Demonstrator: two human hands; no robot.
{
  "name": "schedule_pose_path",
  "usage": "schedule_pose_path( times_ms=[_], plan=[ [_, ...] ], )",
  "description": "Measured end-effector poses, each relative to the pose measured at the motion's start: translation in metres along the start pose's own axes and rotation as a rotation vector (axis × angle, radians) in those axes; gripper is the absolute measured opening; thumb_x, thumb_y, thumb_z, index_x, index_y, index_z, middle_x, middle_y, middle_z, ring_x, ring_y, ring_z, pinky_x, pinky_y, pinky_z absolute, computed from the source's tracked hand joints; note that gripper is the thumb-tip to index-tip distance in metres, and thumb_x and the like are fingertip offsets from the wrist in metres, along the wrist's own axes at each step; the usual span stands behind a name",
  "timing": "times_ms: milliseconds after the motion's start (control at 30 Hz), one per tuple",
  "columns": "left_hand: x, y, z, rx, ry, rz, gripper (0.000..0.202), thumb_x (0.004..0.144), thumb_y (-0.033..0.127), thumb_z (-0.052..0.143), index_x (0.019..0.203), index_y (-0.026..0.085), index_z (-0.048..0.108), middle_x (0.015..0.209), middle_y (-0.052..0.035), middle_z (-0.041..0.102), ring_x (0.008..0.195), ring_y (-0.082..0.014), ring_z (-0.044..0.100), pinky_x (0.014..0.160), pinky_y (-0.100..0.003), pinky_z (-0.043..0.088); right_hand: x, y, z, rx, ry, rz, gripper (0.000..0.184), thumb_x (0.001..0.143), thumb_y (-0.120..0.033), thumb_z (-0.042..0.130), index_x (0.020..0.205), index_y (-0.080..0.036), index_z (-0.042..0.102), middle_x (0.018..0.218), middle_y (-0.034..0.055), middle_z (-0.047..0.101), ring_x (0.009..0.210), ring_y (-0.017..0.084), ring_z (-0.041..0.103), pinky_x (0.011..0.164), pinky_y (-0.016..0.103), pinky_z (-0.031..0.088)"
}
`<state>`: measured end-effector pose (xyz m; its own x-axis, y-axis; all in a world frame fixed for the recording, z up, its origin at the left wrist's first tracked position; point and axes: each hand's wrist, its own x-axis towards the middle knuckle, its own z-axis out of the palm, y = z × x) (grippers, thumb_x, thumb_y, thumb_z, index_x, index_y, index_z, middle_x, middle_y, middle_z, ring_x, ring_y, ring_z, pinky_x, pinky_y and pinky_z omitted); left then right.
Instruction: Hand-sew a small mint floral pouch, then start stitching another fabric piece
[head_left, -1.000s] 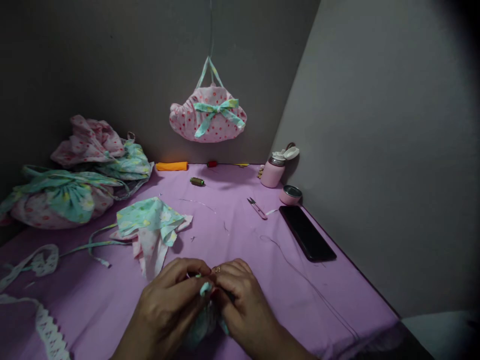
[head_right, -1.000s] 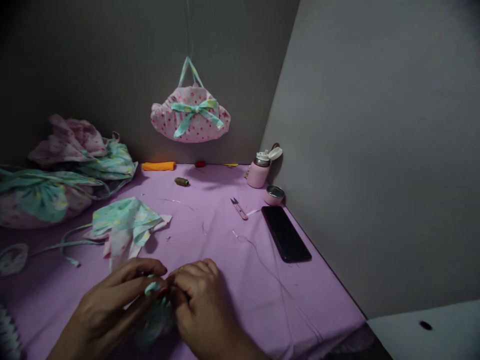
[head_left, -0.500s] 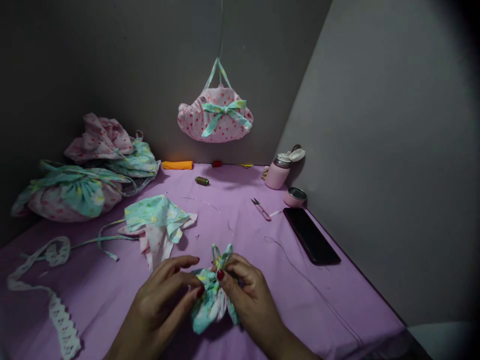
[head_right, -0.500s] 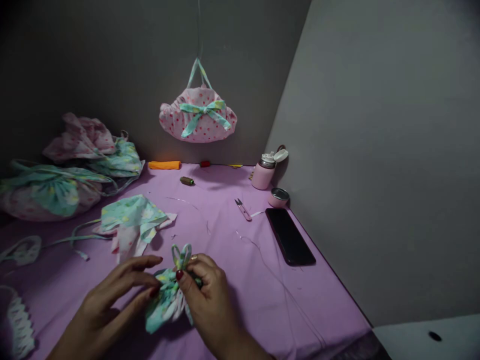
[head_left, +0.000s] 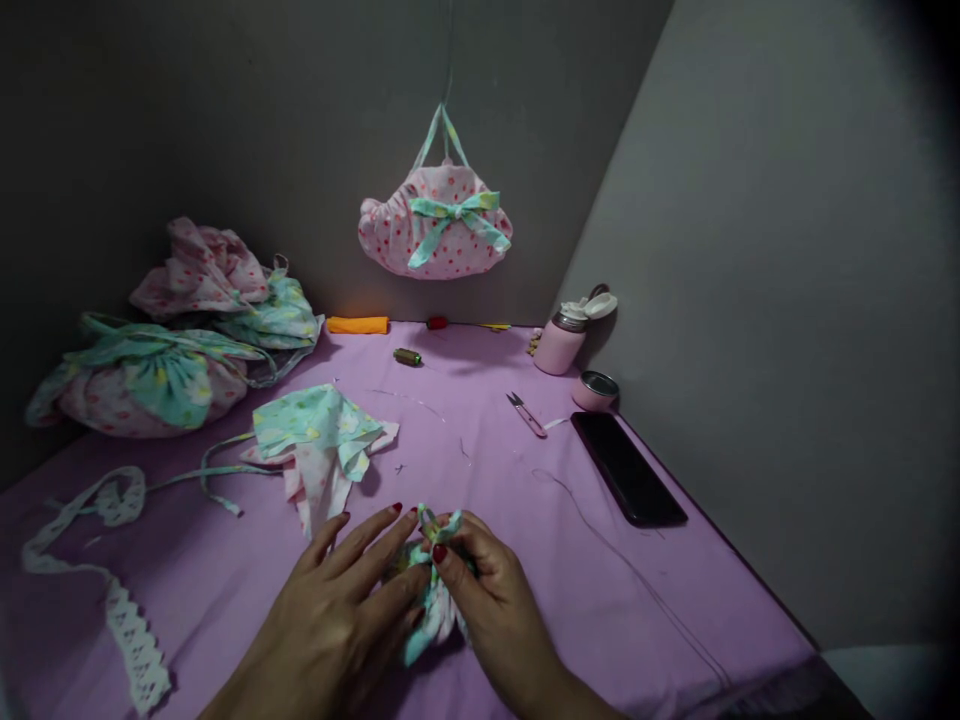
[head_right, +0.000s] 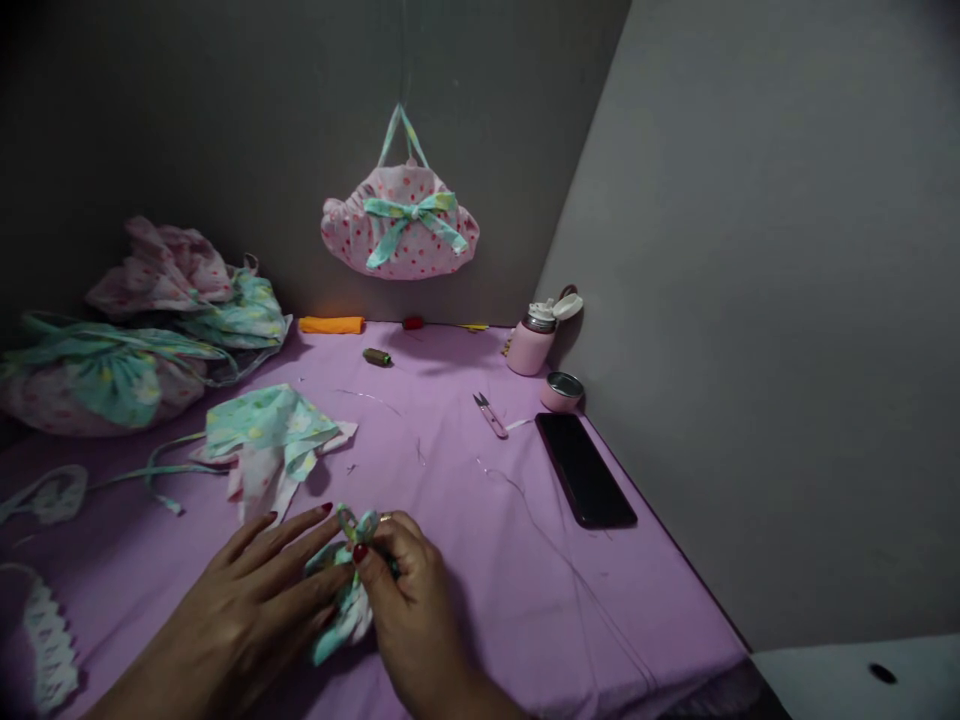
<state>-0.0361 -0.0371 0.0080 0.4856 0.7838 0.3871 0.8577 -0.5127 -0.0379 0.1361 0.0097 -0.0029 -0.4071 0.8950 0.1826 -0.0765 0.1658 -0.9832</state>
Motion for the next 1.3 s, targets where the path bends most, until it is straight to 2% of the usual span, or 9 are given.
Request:
schedule_pose_path(
  times_ms=[200,467,600,733,800,900,1067,1200,1300],
  plan=[
    [0.013,0.002,-0.009,-0.04,-0.137,0.065,0.044,0.076,0.01,0.051,0.117,0.025,0.055,0.134,-0.0069,0.053,0.131,-0.0292,0.036,0.108,-0.053,-0.002,-0.002,-0.004,0.005,-0.119,-0.054,-0.059,0.017,0.088,-0.012,0.049,0.079,-0.02,0.061,0.082,0.001,0.052,0.079,0.015,0.052,0.071,0.027,0.041],
    [0.016,0.0,-0.014,-0.309,-0.331,-0.017,0.034,0.084,0.013,0.046,0.111,0.028,0.059,0.134,-0.0081,0.053,0.133,-0.0322,0.032,0.102,-0.067,0.022,-0.005,0.003,0.004,-0.249,-0.091,-0.052,0.02,0.086,-0.006,0.05,0.081,-0.021,0.063,0.088,0.0014,0.054,0.086,0.015,0.053,0.075,0.027,0.041],
    [0.006,-0.005,-0.014,-0.46,-0.239,-0.111,0.032,0.088,0.018,0.043,0.114,0.026,0.059,0.143,-0.0113,0.042,0.133,-0.0322,0.031,0.097,-0.059,0.039,-0.003,0.003,0.001,-0.218,-0.072,-0.058,0.022,0.088,-0.007,0.048,0.088,-0.023,0.063,0.088,0.0009,0.054,0.087,0.015,0.054,0.076,0.027,0.041],
    [0.001,-0.009,-0.005,-0.571,-0.142,-0.205,0.023,0.088,0.017,0.047,0.099,0.025,0.065,0.123,-0.0098,0.062,0.116,-0.0256,0.055,0.09,-0.045,0.05,-0.002,0.002,0.001,-0.182,-0.08,-0.063,0.025,0.088,-0.007,0.049,0.093,-0.025,0.064,0.091,0.001,0.056,0.09,0.015,0.054,0.078,0.028,0.042],
    [0.001,-0.011,0.001,-0.545,-0.107,-0.201,0.019,0.085,0.017,0.053,0.093,0.026,0.067,0.113,-0.0073,0.068,0.111,-0.0249,0.059,0.09,-0.043,0.05,-0.003,0.003,0.002,-0.181,-0.075,-0.063,0.025,0.088,-0.007,0.049,0.093,-0.025,0.065,0.093,0.0013,0.056,0.091,0.015,0.054,0.079,0.028,0.042],
    [0.003,-0.014,0.004,-0.398,-0.092,-0.059,0.027,0.082,0.012,0.056,0.099,0.031,0.066,0.107,-0.0005,0.072,0.113,-0.0265,0.057,0.099,-0.053,0.039,-0.004,0.004,0.003,-0.182,-0.073,-0.059,0.023,0.088,-0.009,0.049,0.092,-0.025,0.065,0.094,0.0015,0.056,0.092,0.015,0.054,0.079,0.028,0.043],
    [0.007,-0.006,-0.008,-0.341,-0.26,-0.08,0.025,0.083,0.027,0.058,0.107,0.031,0.062,0.134,-0.0054,0.054,0.131,-0.0357,0.034,0.101,-0.07,0.022,-0.005,0.005,0.006,-0.197,-0.069,-0.063,0.023,0.088,-0.009,0.048,0.09,-0.024,0.065,0.093,0.002,0.055,0.089,0.015,0.054,0.076,0.028,0.043],
    [0.004,0.004,-0.007,-0.602,-0.253,-0.185,0.031,0.083,0.022,0.056,0.113,0.029,0.058,0.132,-0.0078,0.054,0.127,-0.0313,0.042,0.103,-0.058,0.032,-0.005,0.001,0.006,-0.148,-0.066,-0.071,0.021,0.087,-0.011,0.049,0.091,-0.024,0.066,0.091,0.0024,0.055,0.087,0.016,0.054,0.077,0.029,0.044],
    [-0.001,0.01,0.005,-0.908,-0.096,-0.371,0.049,0.081,0.028,0.062,0.126,0.032,0.043,0.141,-0.009,0.044,0.128,-0.03,0.041,0.101,-0.048,0.04,-0.003,-0.003,0.004,-0.013,0.014,-0.022,0.015,0.09,-0.02,0.05,0.091,-0.025,0.064,0.088,0.0021,0.054,0.084,0.016,0.055,0.076,0.029,0.045]
  ],
)
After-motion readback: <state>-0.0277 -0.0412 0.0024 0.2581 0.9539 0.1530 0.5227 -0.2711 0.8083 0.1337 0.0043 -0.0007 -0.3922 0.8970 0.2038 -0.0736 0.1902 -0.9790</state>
